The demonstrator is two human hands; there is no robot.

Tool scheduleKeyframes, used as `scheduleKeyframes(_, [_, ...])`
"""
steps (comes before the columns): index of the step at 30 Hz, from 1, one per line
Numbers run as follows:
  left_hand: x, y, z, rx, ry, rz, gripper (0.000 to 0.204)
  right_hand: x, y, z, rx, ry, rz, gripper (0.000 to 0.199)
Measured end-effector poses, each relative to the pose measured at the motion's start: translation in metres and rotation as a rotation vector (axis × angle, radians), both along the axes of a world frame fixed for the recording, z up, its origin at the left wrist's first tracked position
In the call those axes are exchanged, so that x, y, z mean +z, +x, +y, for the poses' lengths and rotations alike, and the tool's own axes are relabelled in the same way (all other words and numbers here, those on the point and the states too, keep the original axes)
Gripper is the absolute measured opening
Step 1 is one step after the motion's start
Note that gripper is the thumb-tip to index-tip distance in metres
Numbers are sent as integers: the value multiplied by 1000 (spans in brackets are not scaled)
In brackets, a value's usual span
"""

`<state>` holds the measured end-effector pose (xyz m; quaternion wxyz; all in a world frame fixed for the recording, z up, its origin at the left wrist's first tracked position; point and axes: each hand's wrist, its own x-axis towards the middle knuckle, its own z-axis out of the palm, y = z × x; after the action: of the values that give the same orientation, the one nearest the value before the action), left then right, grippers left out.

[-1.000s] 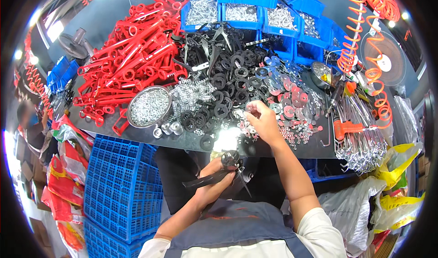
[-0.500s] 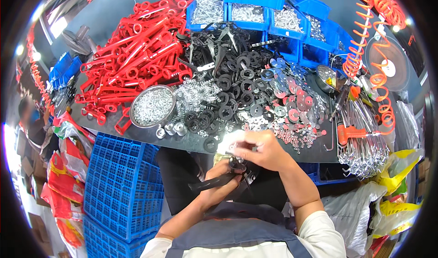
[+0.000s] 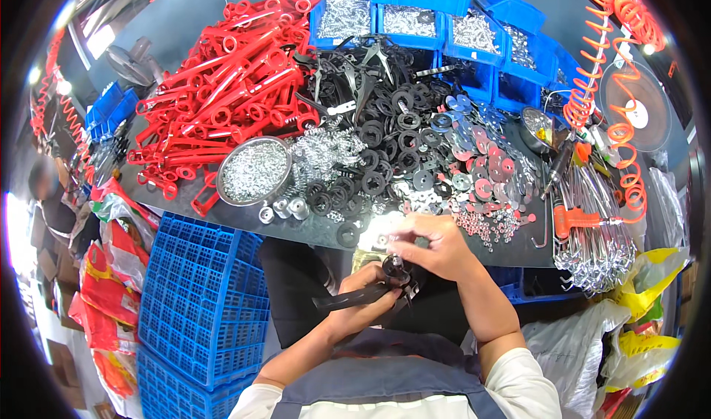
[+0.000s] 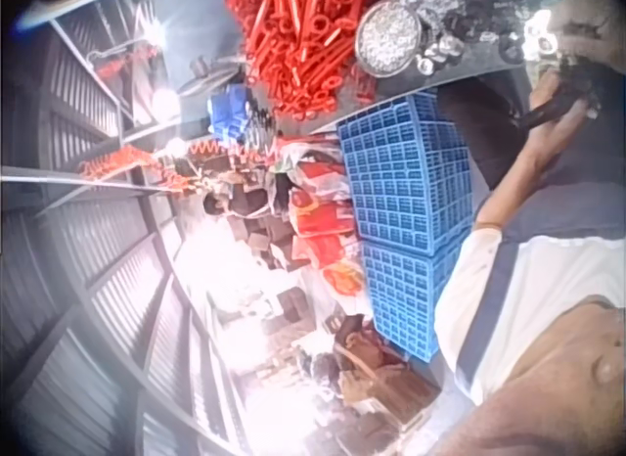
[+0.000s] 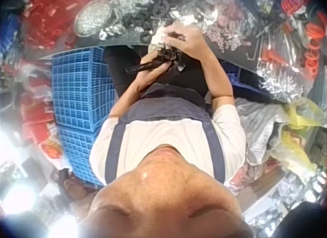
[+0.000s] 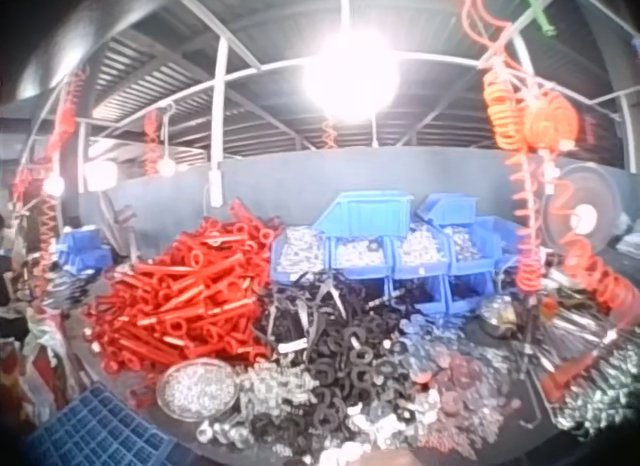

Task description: Assembling industrial components including red plastic parts and metal brackets using a power drill and pneumatic tools.

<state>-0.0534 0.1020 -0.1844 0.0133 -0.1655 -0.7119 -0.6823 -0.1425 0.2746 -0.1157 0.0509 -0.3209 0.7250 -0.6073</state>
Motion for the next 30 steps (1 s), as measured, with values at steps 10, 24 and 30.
scheduleKeyframes(10, [7, 1, 7, 51, 326, -168, 37, -3, 4, 0, -19, 219, 504, 12])
scheduleKeyframes(24, [23, -16, 4, -23, -280, 408, 47, -106, 86, -17, -338, -358, -168, 45])
scheduleKeyframes(30, [13, 1, 23, -62, -236, 389, 41, -114, 97, -10, -454, -361, -374, 41])
